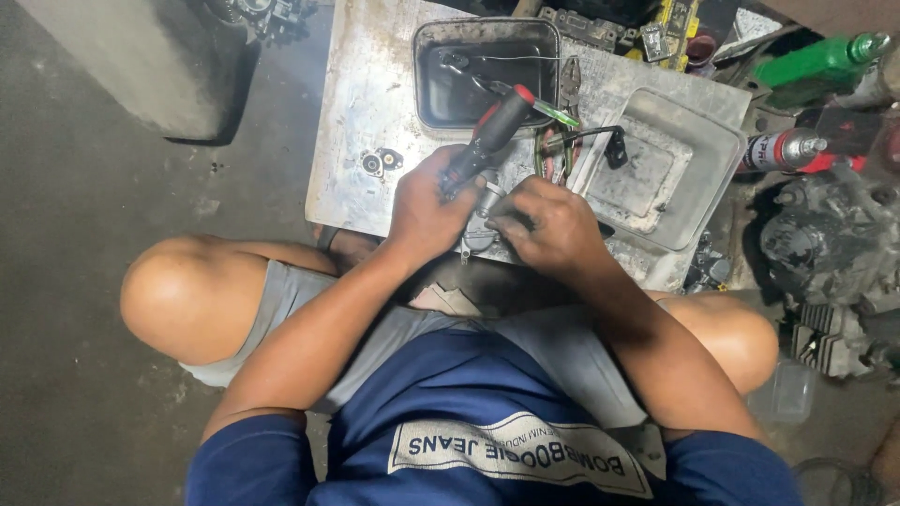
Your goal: Disassembling and inspecting a motorcycle carburetor using a screwdriver on a metal tray
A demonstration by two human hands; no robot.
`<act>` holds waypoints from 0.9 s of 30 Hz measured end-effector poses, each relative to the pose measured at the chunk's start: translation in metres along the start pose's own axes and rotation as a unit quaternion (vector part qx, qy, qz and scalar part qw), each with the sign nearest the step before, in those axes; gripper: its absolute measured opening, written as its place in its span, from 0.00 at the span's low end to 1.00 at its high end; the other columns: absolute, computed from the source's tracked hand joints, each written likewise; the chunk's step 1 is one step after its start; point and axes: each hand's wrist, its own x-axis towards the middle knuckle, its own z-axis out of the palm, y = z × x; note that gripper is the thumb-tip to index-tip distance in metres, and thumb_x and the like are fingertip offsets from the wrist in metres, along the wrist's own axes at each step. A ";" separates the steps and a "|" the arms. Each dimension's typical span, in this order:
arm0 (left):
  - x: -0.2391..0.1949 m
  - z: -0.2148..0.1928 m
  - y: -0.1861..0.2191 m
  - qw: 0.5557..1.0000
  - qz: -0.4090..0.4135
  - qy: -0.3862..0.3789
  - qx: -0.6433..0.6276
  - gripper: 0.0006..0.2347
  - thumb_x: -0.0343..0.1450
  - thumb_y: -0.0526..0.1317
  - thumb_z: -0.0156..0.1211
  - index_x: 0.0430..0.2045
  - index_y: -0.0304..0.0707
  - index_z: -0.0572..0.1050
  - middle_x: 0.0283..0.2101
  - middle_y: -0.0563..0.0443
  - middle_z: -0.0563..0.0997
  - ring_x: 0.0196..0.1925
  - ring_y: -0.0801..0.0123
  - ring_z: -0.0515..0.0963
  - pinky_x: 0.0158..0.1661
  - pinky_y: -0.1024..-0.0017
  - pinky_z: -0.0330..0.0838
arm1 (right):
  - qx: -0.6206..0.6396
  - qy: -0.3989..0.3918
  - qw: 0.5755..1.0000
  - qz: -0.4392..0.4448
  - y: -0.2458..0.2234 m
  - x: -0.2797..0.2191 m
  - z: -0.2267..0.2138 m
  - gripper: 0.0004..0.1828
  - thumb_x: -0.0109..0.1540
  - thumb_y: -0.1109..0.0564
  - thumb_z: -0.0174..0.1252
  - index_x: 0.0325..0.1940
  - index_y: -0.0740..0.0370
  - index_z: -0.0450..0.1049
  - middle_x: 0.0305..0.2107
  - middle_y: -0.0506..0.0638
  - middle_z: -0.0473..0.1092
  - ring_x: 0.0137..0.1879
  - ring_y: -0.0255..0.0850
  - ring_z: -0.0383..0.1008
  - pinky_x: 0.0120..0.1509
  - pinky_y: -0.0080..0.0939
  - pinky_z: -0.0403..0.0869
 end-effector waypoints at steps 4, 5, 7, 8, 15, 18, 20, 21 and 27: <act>-0.002 0.001 0.001 1.000 0.002 0.002 0.003 0.14 0.69 0.41 0.67 0.48 0.44 0.78 0.33 0.42 0.82 0.37 0.51 0.84 0.39 0.57 0.78 | 0.056 0.018 0.997 0.040 0.001 -0.003 0.006 0.05 0.61 0.56 0.66 0.37 0.59 0.82 0.27 0.53 0.73 0.35 0.52 0.79 0.41 0.49 0.77; -0.002 0.002 -0.001 1.000 0.000 0.003 0.000 0.14 0.69 0.41 0.67 0.48 0.45 0.78 0.33 0.43 0.82 0.37 0.52 0.84 0.39 0.57 0.79 | 0.024 0.028 0.999 0.035 -0.001 -0.003 0.006 0.07 0.64 0.52 0.64 0.38 0.57 0.82 0.27 0.53 0.73 0.35 0.51 0.79 0.42 0.49 0.76; -0.001 0.002 -0.003 1.000 0.000 0.009 -0.001 0.13 0.69 0.41 0.67 0.48 0.45 0.78 0.34 0.44 0.82 0.38 0.53 0.84 0.40 0.58 0.79 | -0.008 0.038 0.999 0.025 -0.001 -0.003 0.008 0.10 0.67 0.49 0.62 0.38 0.55 0.83 0.28 0.52 0.74 0.35 0.49 0.79 0.42 0.48 0.76; -0.001 0.003 -0.005 1.000 -0.002 0.008 -0.001 0.13 0.68 0.40 0.67 0.47 0.45 0.78 0.33 0.45 0.82 0.36 0.54 0.84 0.37 0.59 0.79 | -0.032 0.043 0.999 0.007 0.001 -0.005 0.009 0.08 0.66 0.50 0.63 0.40 0.55 0.83 0.29 0.52 0.74 0.36 0.49 0.80 0.42 0.46 0.77; 0.000 -0.001 -0.002 0.999 0.036 0.021 -0.021 0.13 0.68 0.38 0.65 0.46 0.42 0.78 0.33 0.44 0.81 0.33 0.58 0.82 0.33 0.62 0.78 | 0.023 0.060 0.997 0.035 -0.007 -0.002 -0.010 0.18 0.59 0.60 0.69 0.53 0.64 0.80 0.33 0.60 0.75 0.38 0.58 0.80 0.40 0.51 0.78; 0.000 0.000 0.009 0.992 0.117 0.049 0.025 0.15 0.66 0.37 0.69 0.47 0.44 0.78 0.36 0.45 0.79 0.34 0.54 0.82 0.33 0.64 0.79 | 0.141 0.131 0.975 0.109 -0.002 -0.004 -0.008 0.22 0.61 0.66 0.68 0.59 0.70 0.75 0.35 0.62 0.77 0.40 0.46 0.79 0.45 0.39 0.78; -0.002 -0.001 0.017 0.984 0.174 0.042 0.022 0.15 0.66 0.36 0.65 0.48 0.43 0.78 0.39 0.47 0.77 0.36 0.55 0.81 0.35 0.64 0.79 | 0.162 0.143 0.967 0.132 -0.003 -0.003 -0.007 0.20 0.61 0.64 0.68 0.57 0.69 0.76 0.35 0.61 0.77 0.40 0.42 0.79 0.45 0.38 0.78; -0.002 -0.002 0.022 0.972 0.231 0.036 0.019 0.16 0.66 0.35 0.61 0.49 0.42 0.78 0.42 0.48 0.75 0.37 0.56 0.80 0.36 0.64 0.79 | 0.183 0.154 0.959 0.155 -0.003 -0.002 -0.006 0.18 0.62 0.62 0.69 0.55 0.69 0.77 0.36 0.60 0.77 0.40 0.39 0.78 0.46 0.37 0.78; -0.006 0.009 0.037 0.950 0.313 -0.005 0.001 0.23 0.67 0.30 0.46 0.57 0.43 0.75 0.48 0.47 0.73 0.48 0.51 0.79 0.49 0.57 0.79 | 0.360 0.186 0.892 0.201 -0.003 -0.012 0.006 0.17 0.63 0.65 0.65 0.56 0.66 0.72 0.41 0.55 0.76 0.43 0.34 0.77 0.47 0.38 0.81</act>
